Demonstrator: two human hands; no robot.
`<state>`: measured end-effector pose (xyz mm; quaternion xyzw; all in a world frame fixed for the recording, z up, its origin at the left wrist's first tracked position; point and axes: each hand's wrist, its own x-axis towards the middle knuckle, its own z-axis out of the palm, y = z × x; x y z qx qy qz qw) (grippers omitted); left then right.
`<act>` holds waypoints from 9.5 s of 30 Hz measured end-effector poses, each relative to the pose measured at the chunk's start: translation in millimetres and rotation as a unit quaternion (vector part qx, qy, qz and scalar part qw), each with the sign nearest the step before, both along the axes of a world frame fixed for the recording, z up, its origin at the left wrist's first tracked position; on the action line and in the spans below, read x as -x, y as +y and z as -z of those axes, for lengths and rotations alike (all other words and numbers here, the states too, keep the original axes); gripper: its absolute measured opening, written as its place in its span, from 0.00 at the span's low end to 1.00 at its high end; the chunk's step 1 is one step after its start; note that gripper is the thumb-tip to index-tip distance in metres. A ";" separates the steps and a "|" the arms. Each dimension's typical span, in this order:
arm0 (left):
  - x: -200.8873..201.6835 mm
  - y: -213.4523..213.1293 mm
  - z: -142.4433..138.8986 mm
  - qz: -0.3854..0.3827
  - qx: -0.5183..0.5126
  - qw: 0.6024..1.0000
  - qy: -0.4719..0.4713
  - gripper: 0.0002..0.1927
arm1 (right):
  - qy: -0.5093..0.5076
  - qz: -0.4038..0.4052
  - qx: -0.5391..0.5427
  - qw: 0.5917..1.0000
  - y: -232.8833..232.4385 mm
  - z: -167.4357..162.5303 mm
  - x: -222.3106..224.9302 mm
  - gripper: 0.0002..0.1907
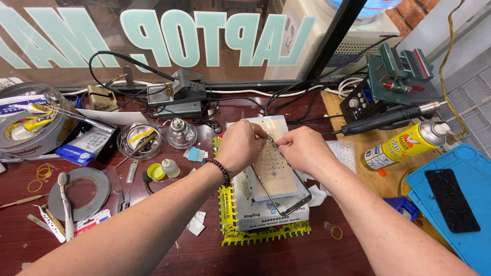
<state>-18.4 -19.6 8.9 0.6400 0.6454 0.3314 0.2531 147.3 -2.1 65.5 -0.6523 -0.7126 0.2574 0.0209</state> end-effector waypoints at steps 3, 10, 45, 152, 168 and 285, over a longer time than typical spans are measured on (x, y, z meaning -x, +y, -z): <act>0.0 -0.4 -0.2 0.002 -0.016 1.000 0.002 0.10 | 0.000 -0.004 -0.017 1.000 0.1 1.4 0.2 0.15; -1.7 -0.2 -0.6 -0.003 0.000 1.000 0.005 0.11 | 0.014 0.019 0.004 1.000 -1.9 1.4 -1.0 0.14; -3.1 0.8 0.1 -0.005 -0.005 1.000 0.002 0.10 | -0.014 0.042 -0.042 0.998 -19.9 -3.5 12.8 0.12; -15.6 -41.6 -11.1 0.084 -0.104 0.982 0.136 0.39 | 0.100 0.059 -0.032 0.993 -43.3 5.8 -44.4 0.17; -16.2 -41.0 -20.7 0.099 -0.087 0.976 0.171 0.40 | -0.019 0.011 -0.044 0.999 -41.5 -2.3 -30.9 0.15; -16.9 -41.8 -19.5 0.102 -0.073 0.974 0.187 0.41 | 0.053 0.032 0.023 0.998 -33.3 -1.5 -31.5 0.17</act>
